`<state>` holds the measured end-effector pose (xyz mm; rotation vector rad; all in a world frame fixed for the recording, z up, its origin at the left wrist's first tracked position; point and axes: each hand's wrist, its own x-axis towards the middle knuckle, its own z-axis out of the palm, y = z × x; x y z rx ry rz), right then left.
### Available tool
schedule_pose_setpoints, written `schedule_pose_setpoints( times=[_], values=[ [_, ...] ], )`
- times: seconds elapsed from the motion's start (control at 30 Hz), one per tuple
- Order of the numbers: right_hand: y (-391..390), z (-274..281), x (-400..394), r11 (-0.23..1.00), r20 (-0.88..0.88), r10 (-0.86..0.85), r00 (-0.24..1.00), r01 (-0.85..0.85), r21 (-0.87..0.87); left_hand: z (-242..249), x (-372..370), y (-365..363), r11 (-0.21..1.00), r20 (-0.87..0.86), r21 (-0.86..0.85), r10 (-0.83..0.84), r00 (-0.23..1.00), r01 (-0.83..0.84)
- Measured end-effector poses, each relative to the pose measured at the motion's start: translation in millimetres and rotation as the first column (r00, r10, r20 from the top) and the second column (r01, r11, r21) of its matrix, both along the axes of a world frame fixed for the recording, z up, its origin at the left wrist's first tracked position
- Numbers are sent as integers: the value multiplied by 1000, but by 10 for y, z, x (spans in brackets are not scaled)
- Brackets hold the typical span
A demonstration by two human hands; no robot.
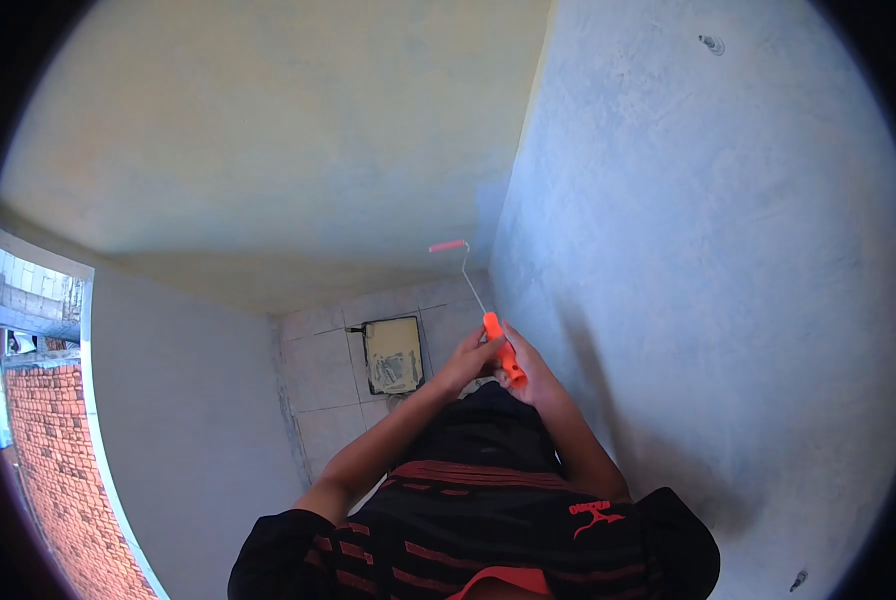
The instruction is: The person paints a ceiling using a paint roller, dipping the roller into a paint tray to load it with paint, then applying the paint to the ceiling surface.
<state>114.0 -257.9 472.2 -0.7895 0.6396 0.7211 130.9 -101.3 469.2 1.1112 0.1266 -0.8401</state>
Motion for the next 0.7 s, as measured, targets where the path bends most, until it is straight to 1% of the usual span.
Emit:
schedule_pose_setpoints(
  times=[0.07, 0.1, 0.17, 0.23, 0.3, 0.37, 0.4, 0.47, 0.5, 0.57, 0.6, 0.67, 0.7],
  values=[
    [155, -202, 231, 999, -39, 10, 999, -11, -49, -232, 170, 35, 992, -50, 105, 70, 996, -65],
    [252, -295, 321, 999, -39, 14, 999, -15, -47, -368, 254, 66, 992, -50, 107, 74, 996, -69],
    [382, -467, 442, 995, -2, -42, 999, 42, -87, -664, 376, 98, 983, 2, 134, 129, 992, -128],
    [444, -570, 605, 996, 2, -26, 1000, 26, -88, -974, 539, 166, 982, -20, 103, 164, 986, -161],
    [432, -617, 729, 996, 9, -14, 1000, 15, -92, -1021, 615, 157, 979, -41, 69, 195, 980, -191],
    [431, -618, 827, 999, 17, 13, 1000, -13, -53, -996, 659, 145, 961, -88, 117, 260, 962, -249],
    [419, -608, 832, 998, 22, 17, 1000, -16, -53, -975, 663, 148, 961, -82, 115, 263, 961, -253],
    [354, -394, 831, 1000, 40, -2, 999, 3, -28, -771, 663, 128, 962, -6, 64, 266, 964, -265],
    [330, -238, 802, 1000, 43, -2, 999, 4, -30, -611, 644, 134, 962, -4, 61, 265, 964, -265],
    [214, 90, 631, 999, 74, -24, 997, 21, 41, -136, 505, 84, 977, 52, 47, 207, 977, -210],
    [152, 278, 535, 999, 76, -29, 997, 26, 41, 45, 433, 65, 977, 54, 47, 203, 978, -206],
    [51, 660, 303, 999, 149, -11, 989, 4, 50, 354, 248, 38, 989, 197, -18, 145, 970, -144],
    [15, 844, 203, 999, 146, -16, 989, 9, 50, 519, 172, 24, 990, 194, -18, 140, 971, -139]
  ],
)
